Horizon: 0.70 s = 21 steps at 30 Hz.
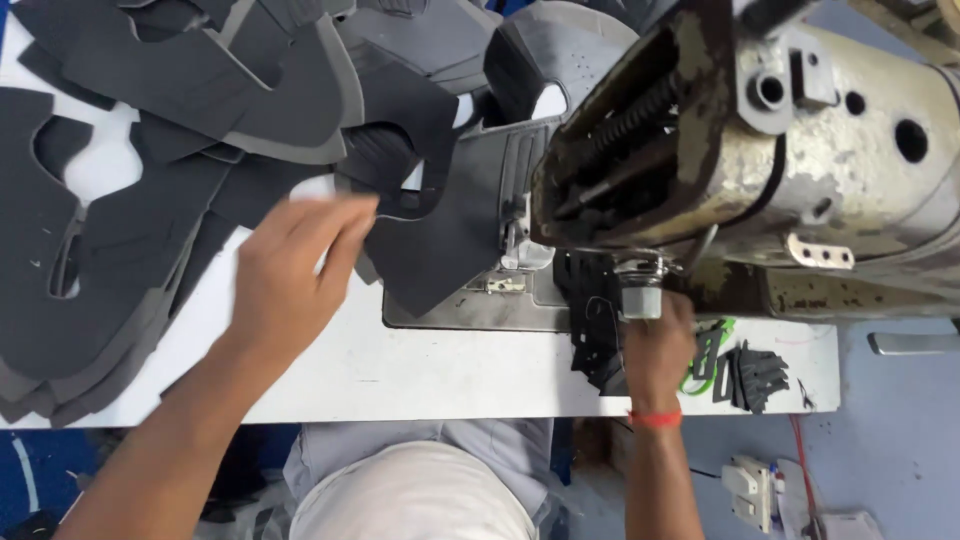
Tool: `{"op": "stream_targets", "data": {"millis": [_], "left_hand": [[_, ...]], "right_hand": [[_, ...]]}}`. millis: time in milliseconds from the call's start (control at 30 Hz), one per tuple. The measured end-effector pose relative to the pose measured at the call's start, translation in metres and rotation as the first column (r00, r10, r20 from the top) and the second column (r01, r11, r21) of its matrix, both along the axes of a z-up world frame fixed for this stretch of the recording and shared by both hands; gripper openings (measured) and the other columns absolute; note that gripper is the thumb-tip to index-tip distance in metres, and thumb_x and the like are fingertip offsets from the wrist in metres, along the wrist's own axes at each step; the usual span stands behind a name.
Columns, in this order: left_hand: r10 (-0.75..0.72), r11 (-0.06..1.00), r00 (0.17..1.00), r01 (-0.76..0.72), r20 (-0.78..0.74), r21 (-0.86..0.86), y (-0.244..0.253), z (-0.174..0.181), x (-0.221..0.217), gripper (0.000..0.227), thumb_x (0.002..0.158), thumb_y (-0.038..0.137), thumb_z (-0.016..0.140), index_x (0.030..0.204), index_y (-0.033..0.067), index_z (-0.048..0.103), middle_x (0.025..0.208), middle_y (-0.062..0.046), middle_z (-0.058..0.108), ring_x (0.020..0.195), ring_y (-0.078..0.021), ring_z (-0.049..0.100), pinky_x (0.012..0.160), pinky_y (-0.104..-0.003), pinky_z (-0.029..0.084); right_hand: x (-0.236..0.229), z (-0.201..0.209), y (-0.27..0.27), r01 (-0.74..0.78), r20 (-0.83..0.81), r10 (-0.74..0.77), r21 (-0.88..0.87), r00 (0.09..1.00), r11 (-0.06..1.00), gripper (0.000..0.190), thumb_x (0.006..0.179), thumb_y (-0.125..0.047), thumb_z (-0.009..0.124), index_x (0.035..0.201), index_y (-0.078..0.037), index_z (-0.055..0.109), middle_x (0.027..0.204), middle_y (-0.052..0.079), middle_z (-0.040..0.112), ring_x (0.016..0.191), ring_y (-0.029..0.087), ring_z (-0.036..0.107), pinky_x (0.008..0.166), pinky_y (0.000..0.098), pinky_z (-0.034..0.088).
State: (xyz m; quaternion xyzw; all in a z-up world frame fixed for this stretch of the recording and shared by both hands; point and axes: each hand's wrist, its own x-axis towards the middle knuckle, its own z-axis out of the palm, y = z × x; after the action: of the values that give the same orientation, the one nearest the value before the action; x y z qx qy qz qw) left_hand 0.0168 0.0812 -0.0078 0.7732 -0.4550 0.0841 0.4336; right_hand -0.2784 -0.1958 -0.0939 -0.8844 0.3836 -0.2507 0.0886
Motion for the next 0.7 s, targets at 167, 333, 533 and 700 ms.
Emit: {"op": "stream_targets", "data": {"millis": [167,333,533,700], "left_hand": [[-0.074,0.993,0.859,0.113,-0.507,0.046,0.025,-0.030,-0.070,0.024,0.095,0.010,0.071,0.119,0.0054,0.072,0.097,-0.007,0.075,0.076,-0.0139,0.072,0.065,-0.027,0.058],[-0.158,0.942,0.460,0.336,-0.874,0.006,-0.008,-0.035,-0.106,0.055,0.086,0.026,0.078,0.133,0.0070,0.054,0.098,0.001,0.069,0.077,-0.0104,0.070,0.063,-0.026,0.056],[-0.282,0.900,0.672,0.433,-0.685,0.054,0.007,-0.041,-0.092,0.018,0.095,0.022,0.070,0.104,0.0066,0.074,0.086,-0.009,0.074,0.076,-0.0268,0.070,0.066,-0.038,0.054],[-0.190,0.919,0.756,0.362,-0.626,0.157,0.040,-0.043,-0.055,0.019,0.094,0.023,0.069,0.106,0.0082,0.071,0.094,-0.011,0.074,0.085,-0.0301,0.073,0.075,-0.041,0.055]], "right_hand": [[0.004,0.009,0.051,-0.168,0.529,-0.268,0.637,0.805,0.752,0.019,0.096,-0.001,0.069,0.113,-0.006,0.064,0.078,0.005,0.060,0.062,0.017,0.057,0.051,0.0294,0.040],[0.038,0.026,0.127,-0.404,0.399,-0.599,0.905,0.694,0.134,0.022,0.086,-0.006,0.068,0.106,-0.013,0.061,0.074,0.003,0.070,0.047,0.010,0.058,0.036,0.0249,0.037],[0.030,0.052,0.151,-0.240,0.307,-0.103,0.878,0.946,0.414,0.037,0.086,-0.006,0.074,0.122,-0.004,0.065,0.087,-0.003,0.066,0.058,0.007,0.059,0.046,0.0228,0.045],[0.027,0.040,0.152,-0.257,0.104,0.336,0.855,0.936,0.450,0.022,0.090,-0.012,0.073,0.109,-0.001,0.075,0.061,0.000,0.068,0.050,0.006,0.059,0.047,0.0223,0.045]]}}
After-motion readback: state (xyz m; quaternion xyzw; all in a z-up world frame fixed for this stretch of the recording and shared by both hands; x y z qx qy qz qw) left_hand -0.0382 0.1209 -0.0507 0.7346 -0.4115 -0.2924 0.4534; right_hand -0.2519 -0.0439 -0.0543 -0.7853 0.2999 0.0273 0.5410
